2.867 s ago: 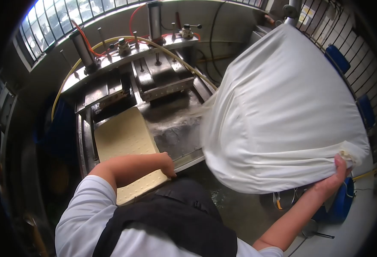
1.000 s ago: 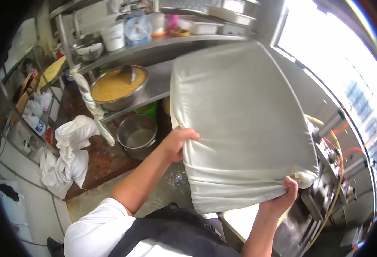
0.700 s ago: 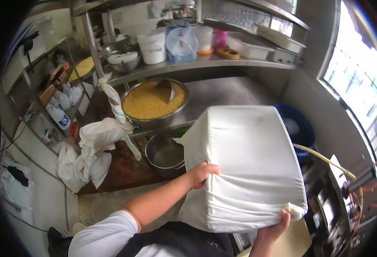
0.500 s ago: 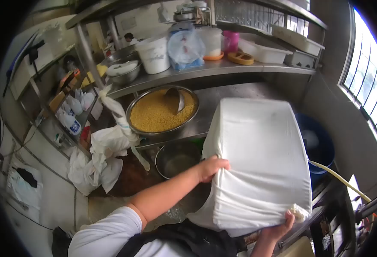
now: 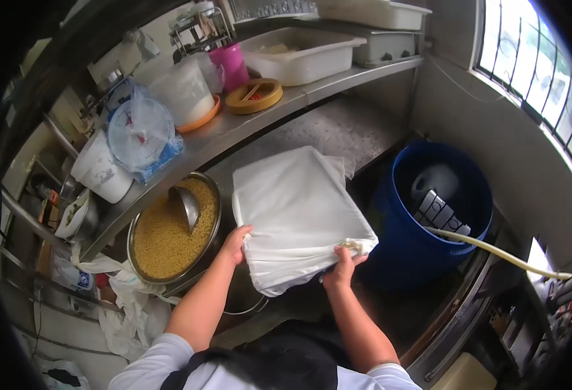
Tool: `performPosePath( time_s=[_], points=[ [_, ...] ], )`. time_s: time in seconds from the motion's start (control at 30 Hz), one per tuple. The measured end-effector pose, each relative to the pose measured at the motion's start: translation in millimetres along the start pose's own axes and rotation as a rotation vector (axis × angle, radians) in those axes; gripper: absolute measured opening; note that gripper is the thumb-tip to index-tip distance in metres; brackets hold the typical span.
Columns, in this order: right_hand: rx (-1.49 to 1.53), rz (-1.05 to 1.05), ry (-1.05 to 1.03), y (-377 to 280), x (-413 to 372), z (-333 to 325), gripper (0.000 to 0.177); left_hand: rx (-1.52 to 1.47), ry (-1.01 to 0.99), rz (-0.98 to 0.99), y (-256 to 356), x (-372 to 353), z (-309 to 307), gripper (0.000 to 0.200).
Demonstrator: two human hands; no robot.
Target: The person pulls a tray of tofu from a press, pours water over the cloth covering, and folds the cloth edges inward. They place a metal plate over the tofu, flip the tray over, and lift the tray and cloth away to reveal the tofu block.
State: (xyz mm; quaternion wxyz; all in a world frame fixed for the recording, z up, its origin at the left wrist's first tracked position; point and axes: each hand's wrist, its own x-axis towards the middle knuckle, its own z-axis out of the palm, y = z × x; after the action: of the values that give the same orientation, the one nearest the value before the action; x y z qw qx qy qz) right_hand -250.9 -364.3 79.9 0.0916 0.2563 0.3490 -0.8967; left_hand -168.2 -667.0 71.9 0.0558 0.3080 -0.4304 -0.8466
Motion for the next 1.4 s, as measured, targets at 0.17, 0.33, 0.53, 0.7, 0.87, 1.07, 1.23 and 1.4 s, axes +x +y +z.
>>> performPosePath(
  time_s=[0.17,0.33,0.53,0.7,0.87,1.07,1.23,1.4],
  points=[
    [-0.161,-0.147,-0.248,41,44,32,0.094,0.003,0.114,0.183,-34,-71,-10,0.075],
    [-0.912,0.113,-0.63,30,30,41,0.077,0.428,0.274,-0.04,-69,-142,-31,0.081],
    [-1.25,0.108,-0.476,36,-89,-122,0.053,0.808,-0.263,0.224,-125,-108,-67,0.058],
    [-1.554,0.028,-0.072,43,-222,-236,0.049,0.092,-0.053,-0.18,-66,-77,8,0.044],
    [-1.526,0.071,0.032,33,-310,-288,0.053,-0.273,0.006,-0.07,-83,-25,0,0.036],
    [-1.485,0.036,0.456,34,-418,-410,0.055,0.048,0.269,-0.004,-68,-31,3,0.053],
    [-1.322,0.037,0.718,50,-499,-502,0.04,0.478,-0.045,-0.162,-131,-80,53,0.035],
    [-1.328,-0.021,0.535,36,-470,-513,0.038,0.834,-0.474,-0.105,-181,-154,121,0.032]
  ],
)
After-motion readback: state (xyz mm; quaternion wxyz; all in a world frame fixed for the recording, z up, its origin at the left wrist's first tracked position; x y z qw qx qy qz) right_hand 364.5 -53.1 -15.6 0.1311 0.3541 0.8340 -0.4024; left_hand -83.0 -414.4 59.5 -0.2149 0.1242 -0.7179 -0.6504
